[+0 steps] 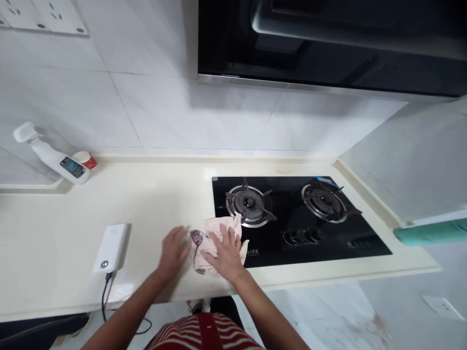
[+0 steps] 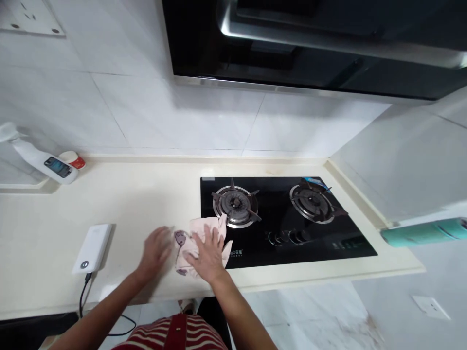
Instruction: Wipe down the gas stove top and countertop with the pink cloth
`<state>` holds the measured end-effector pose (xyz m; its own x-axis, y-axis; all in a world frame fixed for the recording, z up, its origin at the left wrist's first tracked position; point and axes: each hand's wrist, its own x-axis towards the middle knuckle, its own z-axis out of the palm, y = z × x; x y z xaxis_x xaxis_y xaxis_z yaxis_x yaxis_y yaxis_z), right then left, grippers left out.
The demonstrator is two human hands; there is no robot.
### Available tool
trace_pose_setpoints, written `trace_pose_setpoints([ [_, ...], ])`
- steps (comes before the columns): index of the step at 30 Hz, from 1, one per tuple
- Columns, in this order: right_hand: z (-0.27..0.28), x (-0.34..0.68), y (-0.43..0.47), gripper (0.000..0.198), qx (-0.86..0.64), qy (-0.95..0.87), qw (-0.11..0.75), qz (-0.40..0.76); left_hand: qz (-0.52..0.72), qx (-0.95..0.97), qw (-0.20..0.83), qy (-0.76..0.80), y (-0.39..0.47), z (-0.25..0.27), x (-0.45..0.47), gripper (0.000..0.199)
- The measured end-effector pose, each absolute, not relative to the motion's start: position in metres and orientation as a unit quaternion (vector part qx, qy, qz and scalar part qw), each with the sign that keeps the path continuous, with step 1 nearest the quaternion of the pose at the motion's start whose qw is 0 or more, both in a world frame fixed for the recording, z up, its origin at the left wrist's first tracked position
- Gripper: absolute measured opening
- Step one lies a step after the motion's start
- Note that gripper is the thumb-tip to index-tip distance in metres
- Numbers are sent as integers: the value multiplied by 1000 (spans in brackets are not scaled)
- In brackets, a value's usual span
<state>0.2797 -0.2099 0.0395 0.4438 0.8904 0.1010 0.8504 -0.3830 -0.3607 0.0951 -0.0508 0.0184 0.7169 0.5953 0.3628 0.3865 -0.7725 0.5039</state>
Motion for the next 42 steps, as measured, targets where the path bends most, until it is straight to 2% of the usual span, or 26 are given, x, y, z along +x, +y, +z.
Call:
trace_pose_setpoints([
  [2, 40, 273, -202, 69, -827, -537, 147, 79, 251, 893, 156, 339, -31, 10, 60, 41],
  [7, 30, 300, -235, 43, -829, -531, 175, 24, 173, 913, 95, 358, -19, 3, 15, 41],
  [9, 22, 327, -269, 40, -854, -486, 183, -20, 163, 917, 80, 355, -23, 3, 13, 41],
  [14, 8, 405, -337, 52, -935, -306, 153, -95, 168, 915, 87, 355, -27, 5, 17, 40],
  [18, 12, 413, -317, 55, -958, -260, 95, -80, 177, 909, 108, 362, -26, 7, 15, 39],
  [25, 41, 291, -217, 40, -899, -426, 98, 16, 175, 907, 111, 366, -25, 6, 15, 40],
  [29, 47, 227, -188, 44, -786, -594, 145, 91, 177, 908, 104, 366, -25, 4, 14, 39],
  [32, 43, 218, -191, 46, -743, -633, 182, 117, 176, 910, 97, 363, -24, 3, 14, 38],
  [37, 33, 287, -253, 38, -795, -562, 223, 50, 167, 915, 78, 359, -26, 2, 16, 40],
  [40, 26, 355, -315, 38, -874, -442, 201, -14, 161, 919, 76, 351, -33, 2, 8, 42],
  [42, 22, 394, -347, 45, -917, -355, 177, -40, 156, 926, 72, 335, -39, 2, -1, 43],
])
